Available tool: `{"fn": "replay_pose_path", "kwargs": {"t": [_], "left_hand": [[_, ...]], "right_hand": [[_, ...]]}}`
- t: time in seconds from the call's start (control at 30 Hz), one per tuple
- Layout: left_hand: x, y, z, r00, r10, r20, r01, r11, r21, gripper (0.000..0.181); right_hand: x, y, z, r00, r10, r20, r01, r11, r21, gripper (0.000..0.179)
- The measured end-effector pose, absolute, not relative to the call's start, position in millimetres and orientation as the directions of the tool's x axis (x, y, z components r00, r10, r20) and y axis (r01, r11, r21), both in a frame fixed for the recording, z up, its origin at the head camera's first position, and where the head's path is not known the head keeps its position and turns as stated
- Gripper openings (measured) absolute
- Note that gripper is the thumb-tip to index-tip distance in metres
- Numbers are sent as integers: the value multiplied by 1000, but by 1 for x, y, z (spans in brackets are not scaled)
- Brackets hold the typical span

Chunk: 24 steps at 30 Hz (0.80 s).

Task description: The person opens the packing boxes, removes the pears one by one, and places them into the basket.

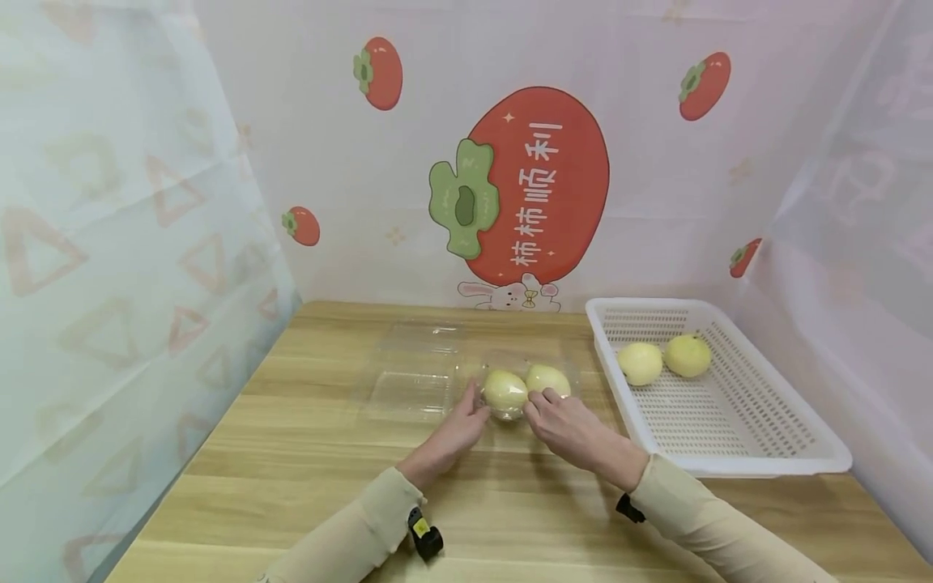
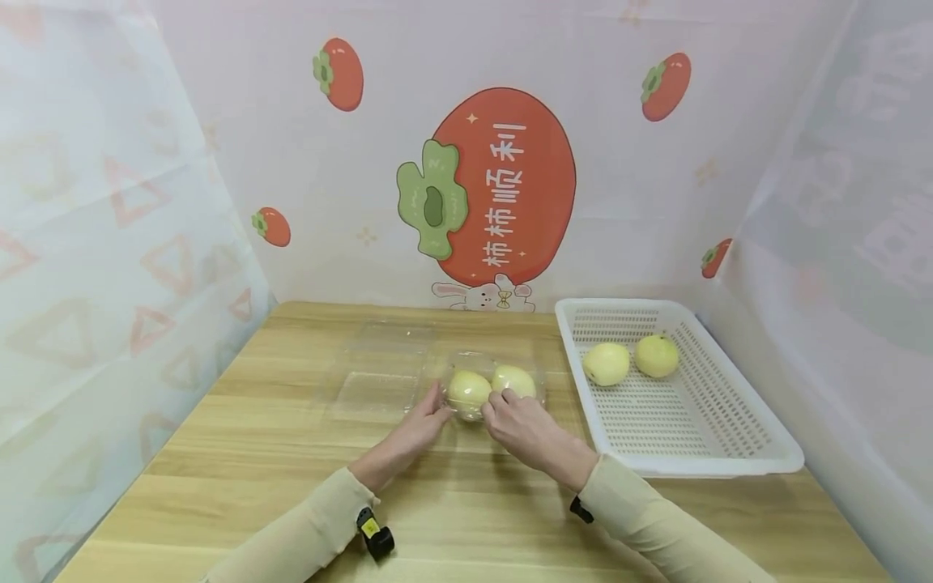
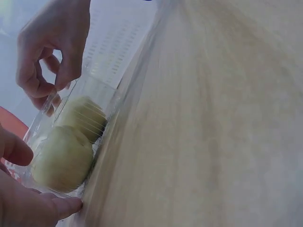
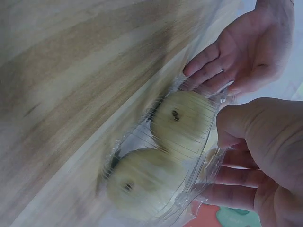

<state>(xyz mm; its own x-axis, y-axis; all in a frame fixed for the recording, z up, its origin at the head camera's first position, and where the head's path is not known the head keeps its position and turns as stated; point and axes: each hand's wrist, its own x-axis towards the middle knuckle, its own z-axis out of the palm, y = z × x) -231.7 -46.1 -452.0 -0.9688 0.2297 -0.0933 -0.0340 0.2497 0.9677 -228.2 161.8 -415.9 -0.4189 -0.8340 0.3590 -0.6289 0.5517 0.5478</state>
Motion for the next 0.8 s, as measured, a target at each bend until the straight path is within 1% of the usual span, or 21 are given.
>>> {"fn": "replay_pose_path", "kwargs": {"t": [0.13, 0.4, 0.57, 0.7, 0.8], "left_hand": [[-232, -48, -453, -967, 218, -133, -85, 217, 973, 73], [-239, -46, -458, -961, 239, -137, -117, 95, 989, 67], [-240, -46, -457, -976, 177, -127, -122, 41, 992, 57], [-240, -45, -457, -984, 136, -113, -110, 28, 994, 51], [-239, -44, -456, -987, 117, -108, -106, 28, 994, 44]], "right_hand": [[-228, 161, -418, -419, -829, 370, -642, 559, 525, 11], [-229, 163, -415, -432, -830, 354, -661, 558, 502, 17], [-230, 162, -415, -431, -827, 361, -682, 560, 470, 14], [-230, 160, -414, -430, -828, 359, -699, 557, 448, 13], [-229, 159, -409, -445, -807, 389, -707, 583, 400, 14]]}}
